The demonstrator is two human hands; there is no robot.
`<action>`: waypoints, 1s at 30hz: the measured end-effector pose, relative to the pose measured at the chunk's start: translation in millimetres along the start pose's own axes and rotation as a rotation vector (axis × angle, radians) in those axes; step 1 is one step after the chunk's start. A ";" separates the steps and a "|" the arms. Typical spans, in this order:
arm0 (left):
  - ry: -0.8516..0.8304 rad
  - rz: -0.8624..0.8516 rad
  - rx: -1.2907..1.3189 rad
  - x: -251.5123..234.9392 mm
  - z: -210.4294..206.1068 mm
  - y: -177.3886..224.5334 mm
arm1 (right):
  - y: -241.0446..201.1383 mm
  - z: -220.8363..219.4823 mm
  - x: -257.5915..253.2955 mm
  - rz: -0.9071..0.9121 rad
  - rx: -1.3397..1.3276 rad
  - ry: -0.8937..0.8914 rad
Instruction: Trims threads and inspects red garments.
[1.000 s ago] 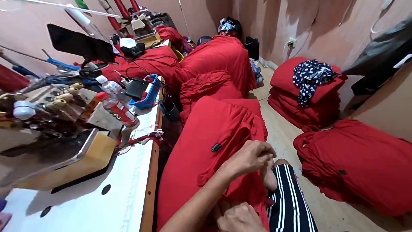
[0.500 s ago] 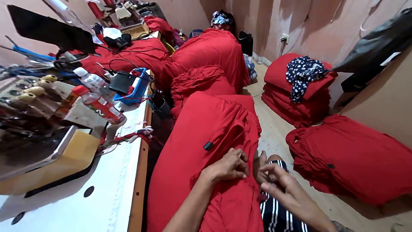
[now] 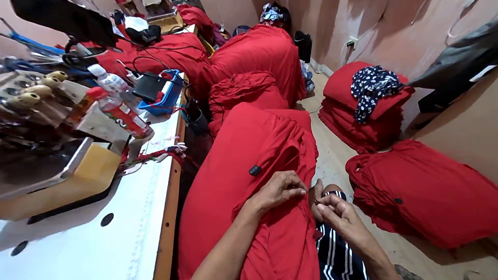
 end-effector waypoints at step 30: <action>-0.136 -0.043 -0.065 1.4 0.9 -4.3 | -0.1 0.7 0.9 -0.040 0.055 -0.035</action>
Point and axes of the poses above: each hand's wrist, its own x-axis away from the middle knuckle, its own z-axis out of the back of the hand, y = z × x, the point moved 1 cm from there along -x, towards the middle knuckle, and after that the axes turned 8 degrees about -y, right-handed, at the moved point
